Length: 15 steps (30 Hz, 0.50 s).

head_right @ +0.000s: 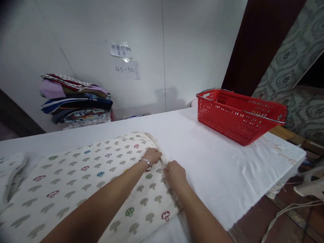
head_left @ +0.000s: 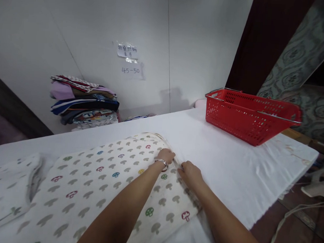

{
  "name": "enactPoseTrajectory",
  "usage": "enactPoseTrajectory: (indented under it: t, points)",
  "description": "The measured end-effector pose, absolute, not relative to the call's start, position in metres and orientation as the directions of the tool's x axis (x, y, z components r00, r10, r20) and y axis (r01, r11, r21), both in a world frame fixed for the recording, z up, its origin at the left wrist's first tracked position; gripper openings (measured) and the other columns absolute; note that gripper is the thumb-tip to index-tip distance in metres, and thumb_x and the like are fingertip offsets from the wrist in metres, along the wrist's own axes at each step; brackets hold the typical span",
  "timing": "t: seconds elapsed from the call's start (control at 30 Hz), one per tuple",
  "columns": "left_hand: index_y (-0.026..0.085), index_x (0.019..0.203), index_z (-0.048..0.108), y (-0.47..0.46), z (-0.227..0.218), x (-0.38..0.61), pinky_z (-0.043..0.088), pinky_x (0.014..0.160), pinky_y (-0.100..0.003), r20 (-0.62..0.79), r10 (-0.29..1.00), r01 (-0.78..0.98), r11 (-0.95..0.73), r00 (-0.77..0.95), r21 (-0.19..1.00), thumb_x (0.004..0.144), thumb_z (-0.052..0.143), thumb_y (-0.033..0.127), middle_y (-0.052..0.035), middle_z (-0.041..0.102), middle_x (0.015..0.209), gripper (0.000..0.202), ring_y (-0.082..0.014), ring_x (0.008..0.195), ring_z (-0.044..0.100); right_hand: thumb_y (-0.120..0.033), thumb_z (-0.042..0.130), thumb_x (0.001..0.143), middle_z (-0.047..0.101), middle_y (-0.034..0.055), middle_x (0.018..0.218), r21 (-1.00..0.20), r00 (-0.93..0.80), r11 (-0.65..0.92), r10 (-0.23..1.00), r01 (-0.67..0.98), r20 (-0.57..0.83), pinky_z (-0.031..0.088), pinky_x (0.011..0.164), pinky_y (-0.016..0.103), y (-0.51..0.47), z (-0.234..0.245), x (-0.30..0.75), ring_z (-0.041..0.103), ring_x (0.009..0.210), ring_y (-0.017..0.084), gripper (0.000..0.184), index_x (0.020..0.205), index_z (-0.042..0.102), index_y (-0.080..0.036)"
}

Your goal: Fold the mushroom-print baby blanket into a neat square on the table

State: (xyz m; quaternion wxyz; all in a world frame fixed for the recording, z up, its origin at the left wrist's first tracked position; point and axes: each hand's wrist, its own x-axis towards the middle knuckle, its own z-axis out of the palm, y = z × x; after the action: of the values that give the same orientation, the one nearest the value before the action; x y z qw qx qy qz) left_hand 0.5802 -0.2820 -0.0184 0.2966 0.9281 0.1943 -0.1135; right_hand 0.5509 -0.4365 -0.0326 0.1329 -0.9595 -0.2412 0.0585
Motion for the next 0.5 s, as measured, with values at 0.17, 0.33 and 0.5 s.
enactPoseTrajectory:
  t: [0.17, 0.33, 0.5]
  points:
    - [0.012, 0.073, 0.067, -0.2826, -0.0189, 0.5826, 0.042, 0.053, -0.02, -0.348, 0.298, 0.444, -0.75, 0.889, 0.49, 0.069, 0.045, 0.025, -0.0084, 0.069, 0.069, 0.026, -0.0144, 0.06, 0.063, -0.03, 0.046, 0.082, 0.061, 0.0048, 0.092, -0.319, 0.894, -0.865, 0.436, 0.387, -0.099, 0.033, 0.063, 0.025, -0.4342, -0.0314, 0.5535, 0.056, 0.084, 0.017, 0.018, 0.089, 0.057, -0.018]
    - [0.013, 0.077, 0.066, -0.2808, -0.0213, 0.5826, 0.042, 0.052, -0.019, -0.361, 0.288, 0.445, -0.742, 0.887, 0.502, 0.072, 0.042, 0.026, -0.0079, 0.07, 0.075, 0.028, -0.0129, 0.061, 0.064, -0.024, 0.047, 0.08, 0.059, 0.0031, 0.094, -0.356, 0.889, -0.837, 0.456, 0.415, -0.037, 0.031, 0.065, 0.024, -0.4321, -0.0329, 0.5521, 0.053, 0.087, 0.015, 0.012, 0.089, 0.055, -0.02]
    - [0.013, 0.081, 0.066, -0.2809, -0.0202, 0.5839, 0.042, 0.053, -0.019, -0.392, 0.28, 0.454, -0.751, 0.877, 0.479, 0.074, 0.04, 0.027, -0.0089, 0.07, 0.079, 0.03, -0.0133, 0.063, 0.064, -0.022, 0.046, 0.081, 0.06, 0.0022, 0.089, -0.389, 0.872, -0.808, 0.488, 0.442, -0.023, 0.029, 0.062, 0.024, -0.4328, -0.0335, 0.5512, 0.053, 0.08, 0.014, 0.009, 0.085, 0.053, -0.019]
